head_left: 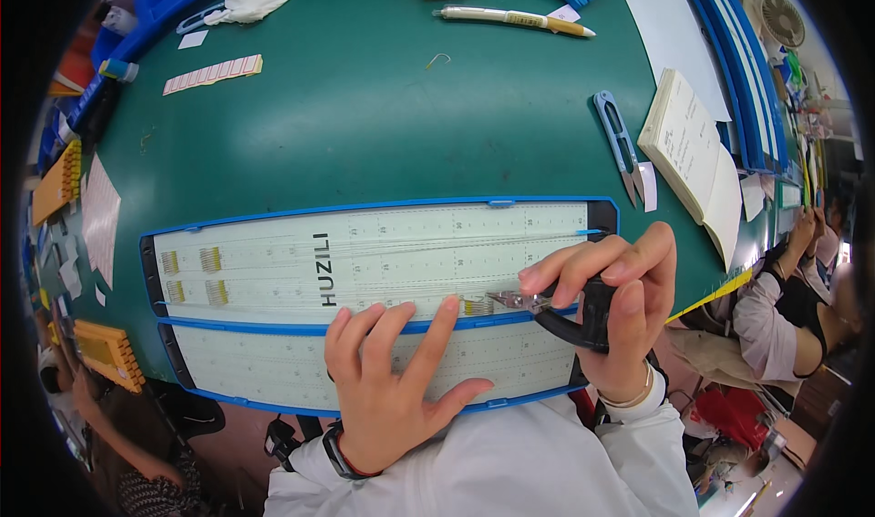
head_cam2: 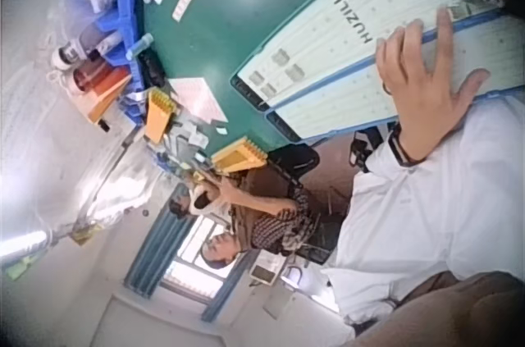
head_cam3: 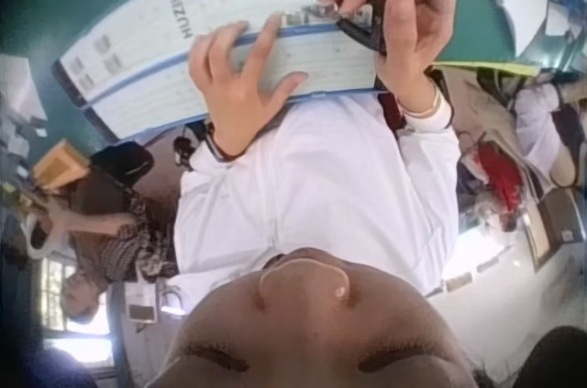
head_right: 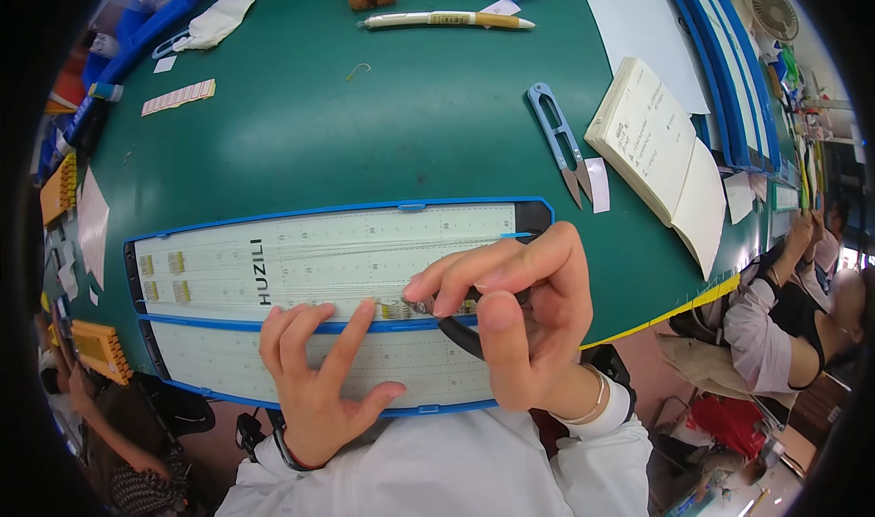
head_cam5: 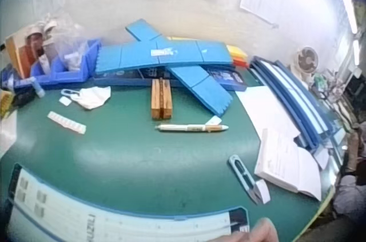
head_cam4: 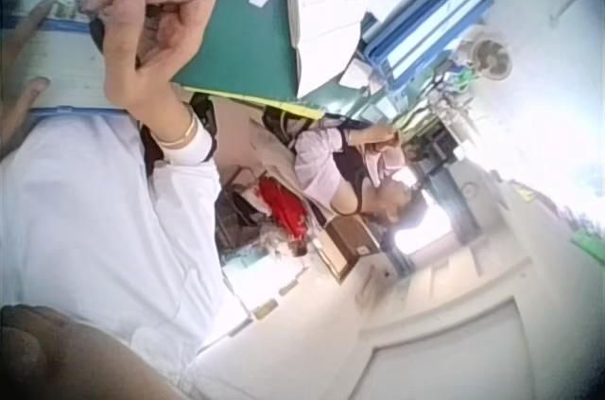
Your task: The recorder uses wire cutters and hands to assemble components into a blue frame on a factory workstation.
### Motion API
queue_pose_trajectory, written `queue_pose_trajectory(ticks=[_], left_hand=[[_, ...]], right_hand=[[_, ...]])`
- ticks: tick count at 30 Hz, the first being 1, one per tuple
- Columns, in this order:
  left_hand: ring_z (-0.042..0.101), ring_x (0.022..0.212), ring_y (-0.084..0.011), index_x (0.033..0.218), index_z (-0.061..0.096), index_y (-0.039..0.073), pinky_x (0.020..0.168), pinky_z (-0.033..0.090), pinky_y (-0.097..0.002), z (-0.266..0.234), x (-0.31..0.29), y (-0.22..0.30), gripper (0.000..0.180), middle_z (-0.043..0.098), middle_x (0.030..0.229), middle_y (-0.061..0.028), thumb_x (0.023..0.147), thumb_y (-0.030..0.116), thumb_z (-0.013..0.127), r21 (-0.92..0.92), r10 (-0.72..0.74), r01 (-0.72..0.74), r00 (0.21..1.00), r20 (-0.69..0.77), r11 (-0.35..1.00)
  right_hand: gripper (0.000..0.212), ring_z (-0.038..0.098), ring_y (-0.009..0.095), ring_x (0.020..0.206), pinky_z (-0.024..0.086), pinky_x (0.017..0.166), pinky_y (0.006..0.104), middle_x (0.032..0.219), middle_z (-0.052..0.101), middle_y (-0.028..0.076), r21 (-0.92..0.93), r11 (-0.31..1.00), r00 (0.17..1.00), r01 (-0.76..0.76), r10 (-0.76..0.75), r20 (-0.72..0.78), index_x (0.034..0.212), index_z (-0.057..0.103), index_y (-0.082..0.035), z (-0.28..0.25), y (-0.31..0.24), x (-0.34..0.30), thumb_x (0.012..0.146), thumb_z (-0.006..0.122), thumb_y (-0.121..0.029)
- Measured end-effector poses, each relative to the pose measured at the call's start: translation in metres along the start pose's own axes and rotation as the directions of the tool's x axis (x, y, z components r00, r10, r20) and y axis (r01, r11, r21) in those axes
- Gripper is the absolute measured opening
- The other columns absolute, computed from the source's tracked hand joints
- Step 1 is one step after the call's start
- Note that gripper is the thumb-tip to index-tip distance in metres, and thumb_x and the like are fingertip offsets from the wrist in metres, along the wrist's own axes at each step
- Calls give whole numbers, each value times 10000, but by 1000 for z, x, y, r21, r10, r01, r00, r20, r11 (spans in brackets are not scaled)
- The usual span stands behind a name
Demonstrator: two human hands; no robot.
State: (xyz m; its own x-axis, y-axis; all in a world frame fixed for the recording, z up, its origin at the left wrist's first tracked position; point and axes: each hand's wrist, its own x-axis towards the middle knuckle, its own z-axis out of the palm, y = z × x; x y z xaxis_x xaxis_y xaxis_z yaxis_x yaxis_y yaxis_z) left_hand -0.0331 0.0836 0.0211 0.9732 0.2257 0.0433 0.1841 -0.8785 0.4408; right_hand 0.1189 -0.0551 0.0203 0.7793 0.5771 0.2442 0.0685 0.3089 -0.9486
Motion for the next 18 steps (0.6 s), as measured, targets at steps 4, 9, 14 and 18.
queue_pose_trajectory(ticks=[4,9,14,18], left_hand=[[370,1123,-320,1187,631,154,1012,274,-514,1,-2,0,620,431,1143,-95,731,575,638,12,14,-14,1000,10,1000],[367,1123,-320,1181,635,152,1011,273,-512,1,-1,0,612,432,1145,-95,736,572,636,16,17,-17,1000,10,1000],[363,1126,-321,1179,637,150,1012,271,-507,1,-1,0,582,434,1144,-95,746,539,642,16,17,-18,1000,8,1000],[363,1130,-318,1184,625,126,1015,267,-503,1,0,0,563,437,1152,-99,735,464,662,-6,8,-8,1000,12,1000]], right_hand=[[154,657,274,753,535,718,365,755,590,188,24,1000,998,1,0,-57,923,320,0,2,-1,-1,963,410,-119],[168,659,264,750,538,702,357,735,586,175,-49,998,999,-29,27,-26,905,306,-2,1,-2,0,969,403,-123],[157,637,231,704,540,687,356,694,564,154,-51,997,997,-49,46,-65,880,293,-7,2,-3,0,967,384,-99],[140,605,205,649,542,674,357,669,539,136,-72,997,995,-22,15,-94,876,292,-8,-2,-2,0,962,373,-83]])
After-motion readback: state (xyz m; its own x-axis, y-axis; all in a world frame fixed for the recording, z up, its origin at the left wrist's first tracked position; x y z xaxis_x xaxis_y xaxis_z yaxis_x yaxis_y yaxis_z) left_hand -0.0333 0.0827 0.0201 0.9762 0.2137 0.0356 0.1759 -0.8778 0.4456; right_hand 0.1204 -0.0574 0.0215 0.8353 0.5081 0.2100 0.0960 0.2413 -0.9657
